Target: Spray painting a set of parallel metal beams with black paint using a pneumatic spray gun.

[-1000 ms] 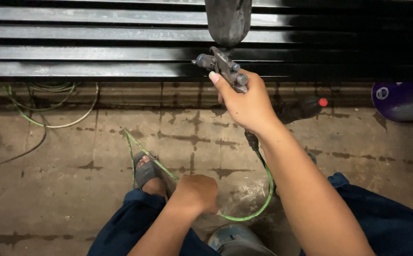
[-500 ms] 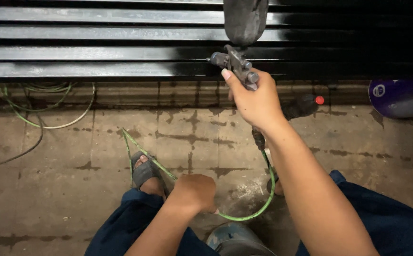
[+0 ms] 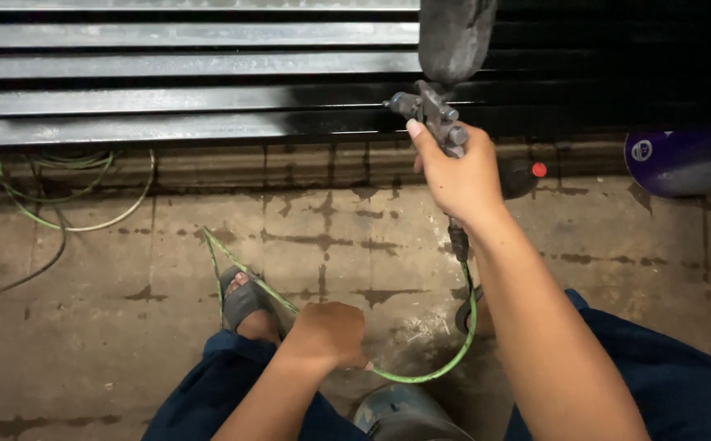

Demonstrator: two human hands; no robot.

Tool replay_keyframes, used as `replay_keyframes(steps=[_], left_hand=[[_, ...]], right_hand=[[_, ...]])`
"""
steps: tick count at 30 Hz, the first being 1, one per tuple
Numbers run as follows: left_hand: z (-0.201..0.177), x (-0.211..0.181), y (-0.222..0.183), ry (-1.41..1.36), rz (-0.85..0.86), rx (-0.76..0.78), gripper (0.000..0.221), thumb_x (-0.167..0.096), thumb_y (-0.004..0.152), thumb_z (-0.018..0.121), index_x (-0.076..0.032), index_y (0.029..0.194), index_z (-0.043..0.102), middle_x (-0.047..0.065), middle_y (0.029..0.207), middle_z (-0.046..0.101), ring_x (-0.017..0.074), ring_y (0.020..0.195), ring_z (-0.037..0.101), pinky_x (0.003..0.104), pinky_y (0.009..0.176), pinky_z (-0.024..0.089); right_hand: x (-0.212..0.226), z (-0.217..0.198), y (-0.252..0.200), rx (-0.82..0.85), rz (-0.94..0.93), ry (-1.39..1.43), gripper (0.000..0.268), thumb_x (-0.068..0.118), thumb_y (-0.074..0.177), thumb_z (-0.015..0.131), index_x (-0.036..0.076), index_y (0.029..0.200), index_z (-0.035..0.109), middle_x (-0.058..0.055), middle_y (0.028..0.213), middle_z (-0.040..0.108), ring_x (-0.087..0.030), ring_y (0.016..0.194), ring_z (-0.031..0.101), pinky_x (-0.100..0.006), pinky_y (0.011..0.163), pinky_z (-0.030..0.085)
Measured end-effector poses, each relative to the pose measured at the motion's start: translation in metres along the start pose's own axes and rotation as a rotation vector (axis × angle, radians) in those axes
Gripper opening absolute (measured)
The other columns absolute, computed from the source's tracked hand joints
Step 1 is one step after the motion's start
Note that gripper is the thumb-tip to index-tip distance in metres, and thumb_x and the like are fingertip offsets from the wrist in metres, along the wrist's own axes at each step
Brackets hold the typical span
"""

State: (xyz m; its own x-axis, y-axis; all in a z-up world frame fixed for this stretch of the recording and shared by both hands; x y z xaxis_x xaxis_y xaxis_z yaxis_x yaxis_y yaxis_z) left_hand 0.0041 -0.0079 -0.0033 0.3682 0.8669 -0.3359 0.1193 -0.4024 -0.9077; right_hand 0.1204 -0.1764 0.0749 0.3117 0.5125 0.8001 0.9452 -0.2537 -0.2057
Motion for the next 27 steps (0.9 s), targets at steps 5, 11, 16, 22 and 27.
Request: replay_keyframes(steps=[5, 11, 16, 22, 27], left_hand=[[0.007, 0.002, 0.007, -0.004, 0.009, -0.058, 0.042, -0.048, 0.097, 0.072, -0.016, 0.075, 0.057, 0.000, 0.066, 0.050, 0.0203, 0.061, 0.054, 0.039, 0.060, 0.052], [0.006, 0.001, 0.005, -0.002, 0.016, -0.072, 0.043, -0.055, 0.095, 0.072, -0.013, 0.088, 0.063, 0.002, 0.081, 0.061, 0.0234, 0.075, 0.062, 0.042, 0.068, 0.055], [0.005, -0.001, 0.006, 0.000, 0.018, -0.053, 0.044, -0.056, 0.096, 0.069, -0.012, 0.095, 0.065, 0.003, 0.083, 0.063, 0.0236, 0.077, 0.064, 0.040, 0.068, 0.055], [0.005, 0.000, 0.008, -0.002, 0.040, -0.052, 0.042, -0.054, 0.098, 0.068, -0.013, 0.090, 0.063, 0.002, 0.079, 0.059, 0.0226, 0.073, 0.060, 0.041, 0.066, 0.053], [0.005, -0.001, 0.007, -0.069, 0.023, -0.073, 0.046, -0.050, 0.098, 0.071, -0.016, 0.071, 0.054, -0.001, 0.062, 0.048, 0.0187, 0.058, 0.052, 0.037, 0.056, 0.049]], right_hand=[[-0.014, -0.010, 0.005, -0.055, -0.002, -0.020, 0.049, 0.040, 0.104, 0.066, 0.017, 0.061, 0.059, 0.005, 0.055, 0.055, -0.010, 0.053, 0.050, -0.030, 0.060, 0.040], [-0.048, -0.023, 0.019, -0.169, -0.034, -0.015, 0.049, 0.039, 0.104, 0.069, 0.017, 0.061, 0.062, 0.006, 0.053, 0.053, -0.007, 0.052, 0.048, -0.028, 0.056, 0.038], [-0.052, -0.041, 0.017, -0.236, 0.052, -0.042, 0.047, 0.042, 0.104, 0.069, 0.019, 0.063, 0.064, 0.005, 0.057, 0.058, -0.010, 0.054, 0.054, -0.030, 0.057, 0.041], [-0.059, -0.057, 0.013, -0.292, 0.083, -0.059, 0.050, 0.043, 0.106, 0.068, 0.018, 0.063, 0.063, 0.005, 0.060, 0.059, -0.012, 0.057, 0.055, -0.033, 0.060, 0.044], [-0.060, -0.069, 0.005, -0.286, 0.042, 0.020, 0.035, 0.042, 0.107, 0.056, 0.009, 0.112, 0.065, -0.003, 0.085, 0.075, -0.014, 0.055, 0.065, -0.030, 0.052, 0.057]])
Point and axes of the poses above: each hand's wrist, its own y-axis towards the middle knuckle, its own z-axis out of the palm, x = y × z, the point moved 1 cm from there along y, towards the middle knuckle
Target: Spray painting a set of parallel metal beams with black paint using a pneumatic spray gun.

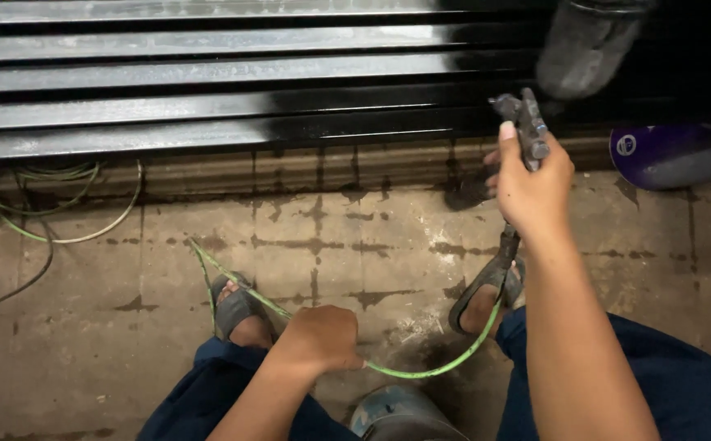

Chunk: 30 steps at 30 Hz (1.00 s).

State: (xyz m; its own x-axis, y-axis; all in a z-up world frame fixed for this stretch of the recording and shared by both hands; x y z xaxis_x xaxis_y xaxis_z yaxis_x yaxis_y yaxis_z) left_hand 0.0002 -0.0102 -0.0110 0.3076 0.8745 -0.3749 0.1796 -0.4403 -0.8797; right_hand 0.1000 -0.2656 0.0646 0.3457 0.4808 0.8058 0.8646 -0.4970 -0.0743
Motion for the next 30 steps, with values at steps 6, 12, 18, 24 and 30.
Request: replay_keyframes(steps=[6, 12, 18, 24, 30], left_hand=[[0.005, 0.001, 0.005, 0.068, 0.009, -0.004, 0.038, -0.051, 0.096, 0.070, -0.015, 0.087, 0.060, 0.002, 0.076, 0.058, 0.0216, 0.070, 0.060, 0.039, 0.060, 0.052], [0.007, 0.003, 0.009, 0.077, 0.049, -0.001, 0.051, -0.044, 0.094, 0.072, -0.018, 0.060, 0.043, -0.002, 0.054, 0.034, 0.0163, 0.050, 0.039, 0.035, 0.049, 0.039], [0.005, 0.001, 0.010, 0.101, 0.052, 0.031, 0.043, -0.048, 0.098, 0.071, -0.014, 0.076, 0.060, 0.001, 0.067, 0.051, 0.0196, 0.061, 0.053, 0.038, 0.057, 0.051], [0.002, 0.000, 0.002, 0.073, 0.033, 0.035, 0.049, -0.045, 0.097, 0.071, -0.017, 0.065, 0.048, -0.001, 0.059, 0.040, 0.0167, 0.053, 0.043, 0.036, 0.052, 0.044], [0.002, -0.002, -0.001, 0.075, 0.027, 0.020, 0.042, -0.043, 0.098, 0.072, -0.016, 0.071, 0.053, 0.000, 0.063, 0.044, 0.0177, 0.056, 0.047, 0.037, 0.054, 0.047]], right_hand=[[0.007, -0.011, -0.014, -0.011, 0.104, -0.053, 0.035, 0.037, 0.111, 0.059, 0.014, 0.085, 0.061, -0.001, 0.068, 0.067, -0.013, 0.063, 0.068, -0.033, 0.065, 0.056], [0.007, -0.004, -0.018, 0.048, 0.144, 0.098, 0.039, 0.033, 0.110, 0.063, 0.010, 0.078, 0.059, -0.003, 0.065, 0.060, -0.015, 0.044, 0.048, -0.032, 0.042, 0.036], [0.010, 0.002, -0.019, 0.103, 0.063, 0.012, 0.050, 0.038, 0.110, 0.063, 0.012, 0.068, 0.061, -0.003, 0.054, 0.056, -0.015, 0.047, 0.053, -0.033, 0.050, 0.043], [0.017, 0.011, -0.024, 0.134, 0.046, -0.018, 0.051, 0.038, 0.109, 0.064, 0.011, 0.066, 0.063, -0.003, 0.051, 0.054, -0.016, 0.044, 0.050, -0.033, 0.048, 0.039], [0.026, 0.021, -0.030, 0.179, -0.013, -0.066, 0.052, 0.038, 0.107, 0.064, 0.013, 0.062, 0.062, 0.000, 0.051, 0.055, -0.014, 0.046, 0.053, -0.031, 0.052, 0.044]])
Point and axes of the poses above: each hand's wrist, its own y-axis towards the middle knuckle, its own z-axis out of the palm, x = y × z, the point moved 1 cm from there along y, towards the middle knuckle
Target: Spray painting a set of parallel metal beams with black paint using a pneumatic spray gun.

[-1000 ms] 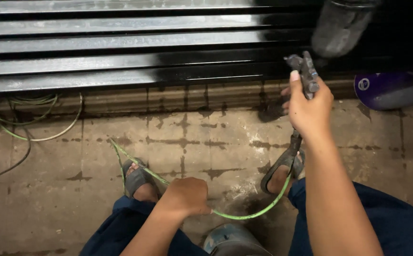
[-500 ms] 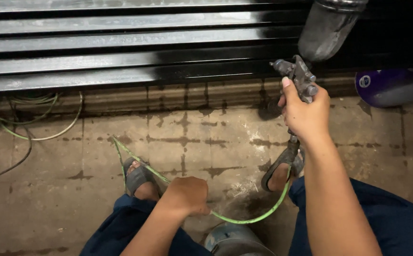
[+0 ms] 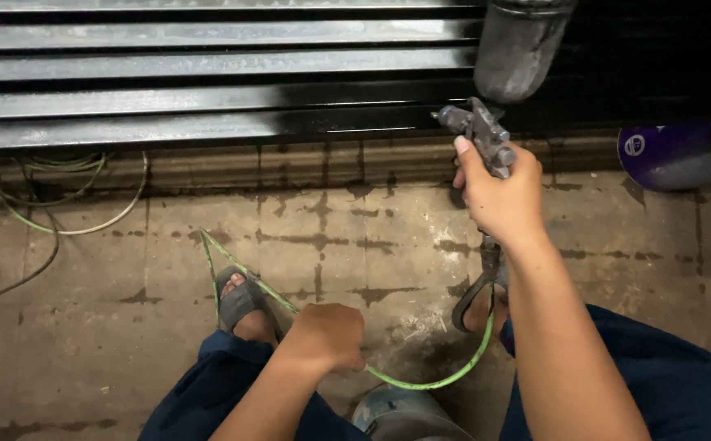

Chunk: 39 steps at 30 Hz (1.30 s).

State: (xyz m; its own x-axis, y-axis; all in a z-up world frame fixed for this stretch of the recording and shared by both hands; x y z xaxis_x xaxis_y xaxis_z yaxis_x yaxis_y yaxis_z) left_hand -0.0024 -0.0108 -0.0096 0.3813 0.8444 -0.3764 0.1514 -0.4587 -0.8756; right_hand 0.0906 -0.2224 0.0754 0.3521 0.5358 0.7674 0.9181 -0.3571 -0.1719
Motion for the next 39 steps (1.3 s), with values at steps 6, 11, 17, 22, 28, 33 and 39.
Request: replay_keyframes(steps=[6, 11, 17, 22, 28, 33, 39], left_hand=[[-0.002, -0.003, -0.003, 0.004, -0.040, 0.026, 0.039, -0.045, 0.099, 0.071, -0.015, 0.077, 0.059, 0.000, 0.066, 0.051, 0.0187, 0.060, 0.053, 0.038, 0.058, 0.052], [0.000, -0.001, -0.002, 0.002, -0.019, 0.020, 0.031, -0.038, 0.099, 0.068, -0.015, 0.083, 0.057, 0.002, 0.073, 0.050, 0.0208, 0.064, 0.052, 0.040, 0.059, 0.050], [-0.006, -0.004, -0.010, -0.019, -0.034, 0.046, 0.035, -0.038, 0.100, 0.068, -0.017, 0.076, 0.052, 0.000, 0.066, 0.042, 0.0180, 0.057, 0.044, 0.037, 0.056, 0.047], [-0.006, -0.005, -0.012, -0.004, -0.020, 0.025, 0.037, -0.037, 0.100, 0.067, -0.017, 0.074, 0.050, 0.000, 0.064, 0.040, 0.0169, 0.055, 0.042, 0.036, 0.053, 0.045], [-0.005, -0.004, -0.009, -0.011, -0.046, 0.035, 0.040, -0.044, 0.100, 0.071, -0.017, 0.075, 0.055, 0.000, 0.065, 0.047, 0.0190, 0.058, 0.049, 0.038, 0.059, 0.050], [-0.005, -0.004, -0.009, -0.032, -0.015, 0.022, 0.037, -0.042, 0.098, 0.071, -0.015, 0.078, 0.057, 0.002, 0.068, 0.050, 0.0213, 0.062, 0.054, 0.040, 0.060, 0.052], [-0.005, -0.003, -0.011, -0.039, -0.008, 0.009, 0.039, -0.040, 0.098, 0.071, -0.016, 0.074, 0.051, 0.001, 0.067, 0.046, 0.0219, 0.063, 0.051, 0.044, 0.073, 0.051]], right_hand=[[0.001, 0.015, 0.002, 0.014, -0.085, -0.005, 0.047, 0.036, 0.105, 0.067, 0.015, 0.063, 0.063, 0.002, 0.056, 0.060, -0.012, 0.051, 0.057, -0.031, 0.056, 0.045], [0.008, 0.027, 0.003, 0.016, -0.125, -0.060, 0.045, 0.038, 0.102, 0.068, 0.016, 0.063, 0.063, 0.005, 0.057, 0.061, -0.010, 0.052, 0.055, -0.030, 0.058, 0.043], [0.023, 0.036, 0.001, 0.074, -0.171, -0.038, 0.044, 0.038, 0.102, 0.067, 0.016, 0.063, 0.063, 0.006, 0.061, 0.065, -0.010, 0.059, 0.060, -0.030, 0.064, 0.046], [0.036, 0.042, -0.002, 0.127, -0.130, -0.018, 0.045, 0.039, 0.102, 0.066, 0.015, 0.064, 0.062, 0.005, 0.060, 0.064, -0.009, 0.056, 0.057, -0.029, 0.061, 0.045], [0.047, 0.051, -0.004, 0.184, -0.155, -0.014, 0.040, 0.038, 0.101, 0.066, 0.016, 0.068, 0.064, 0.003, 0.062, 0.067, -0.011, 0.059, 0.063, -0.030, 0.062, 0.047], [0.057, 0.055, -0.006, 0.239, -0.157, -0.018, 0.041, 0.037, 0.100, 0.065, 0.014, 0.066, 0.062, 0.003, 0.059, 0.066, -0.012, 0.054, 0.059, -0.032, 0.058, 0.046], [0.068, 0.064, -0.010, 0.270, -0.177, -0.047, 0.043, 0.039, 0.100, 0.067, 0.016, 0.064, 0.060, 0.004, 0.058, 0.062, -0.011, 0.053, 0.055, -0.030, 0.057, 0.043]])
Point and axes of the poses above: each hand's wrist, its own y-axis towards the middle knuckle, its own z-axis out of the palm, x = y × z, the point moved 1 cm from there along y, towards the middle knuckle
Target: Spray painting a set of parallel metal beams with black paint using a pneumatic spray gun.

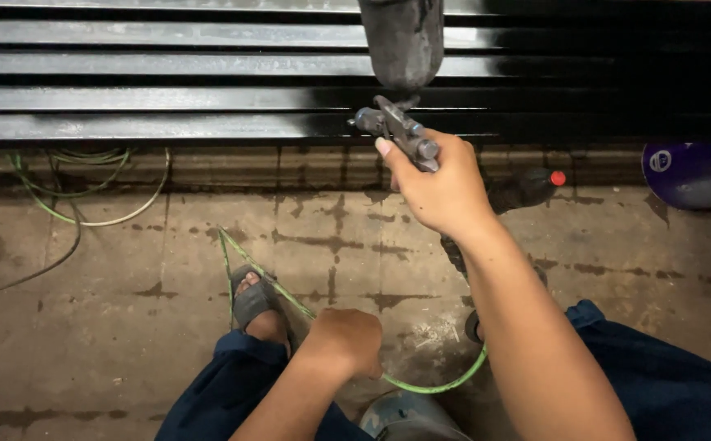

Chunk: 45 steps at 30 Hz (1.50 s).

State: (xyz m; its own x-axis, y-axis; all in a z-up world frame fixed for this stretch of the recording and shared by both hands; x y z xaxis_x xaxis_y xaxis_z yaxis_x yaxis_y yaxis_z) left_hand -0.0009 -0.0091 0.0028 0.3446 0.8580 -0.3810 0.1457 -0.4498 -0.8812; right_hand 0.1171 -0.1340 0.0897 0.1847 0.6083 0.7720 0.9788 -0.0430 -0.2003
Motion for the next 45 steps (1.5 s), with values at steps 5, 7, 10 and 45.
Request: replay_keyframes(steps=[5, 7, 10, 45], left_hand=[[0.001, -0.001, 0.002, 0.007, -0.020, 0.001, 0.037, -0.040, 0.098, 0.070, -0.015, 0.075, 0.055, 0.001, 0.067, 0.049, 0.0208, 0.061, 0.052, 0.039, 0.062, 0.051], [0.002, 0.000, 0.002, 0.011, -0.024, -0.011, 0.038, -0.041, 0.097, 0.070, -0.015, 0.074, 0.054, 0.001, 0.065, 0.049, 0.0202, 0.059, 0.051, 0.038, 0.059, 0.050], [0.000, 0.000, -0.001, -0.007, -0.045, 0.000, 0.036, -0.037, 0.100, 0.069, -0.016, 0.074, 0.054, 0.001, 0.064, 0.046, 0.0194, 0.057, 0.049, 0.037, 0.058, 0.051], [0.001, 0.003, 0.005, -0.020, -0.002, -0.001, 0.035, -0.042, 0.100, 0.067, -0.015, 0.080, 0.057, 0.003, 0.074, 0.054, 0.0223, 0.067, 0.056, 0.041, 0.061, 0.053]], right_hand=[[0.015, 0.003, -0.003, 0.075, -0.020, 0.109, 0.030, 0.038, 0.100, 0.063, 0.014, 0.082, 0.067, 0.001, 0.065, 0.068, -0.012, 0.058, 0.064, -0.028, 0.061, 0.052], [0.012, 0.007, 0.002, 0.113, -0.020, 0.175, 0.028, 0.039, 0.098, 0.059, 0.014, 0.100, 0.073, 0.000, 0.077, 0.076, -0.012, 0.070, 0.075, -0.026, 0.072, 0.060], [-0.001, 0.012, 0.015, 0.057, -0.147, 0.127, 0.040, 0.042, 0.106, 0.058, 0.022, 0.074, 0.044, 0.009, 0.066, 0.042, -0.008, 0.061, 0.039, -0.027, 0.063, 0.031], [-0.057, -0.020, 0.045, -0.242, -0.062, 0.119, 0.027, 0.029, 0.103, 0.067, 0.017, 0.079, 0.062, 0.004, 0.066, 0.065, -0.008, 0.060, 0.061, -0.028, 0.061, 0.048]])
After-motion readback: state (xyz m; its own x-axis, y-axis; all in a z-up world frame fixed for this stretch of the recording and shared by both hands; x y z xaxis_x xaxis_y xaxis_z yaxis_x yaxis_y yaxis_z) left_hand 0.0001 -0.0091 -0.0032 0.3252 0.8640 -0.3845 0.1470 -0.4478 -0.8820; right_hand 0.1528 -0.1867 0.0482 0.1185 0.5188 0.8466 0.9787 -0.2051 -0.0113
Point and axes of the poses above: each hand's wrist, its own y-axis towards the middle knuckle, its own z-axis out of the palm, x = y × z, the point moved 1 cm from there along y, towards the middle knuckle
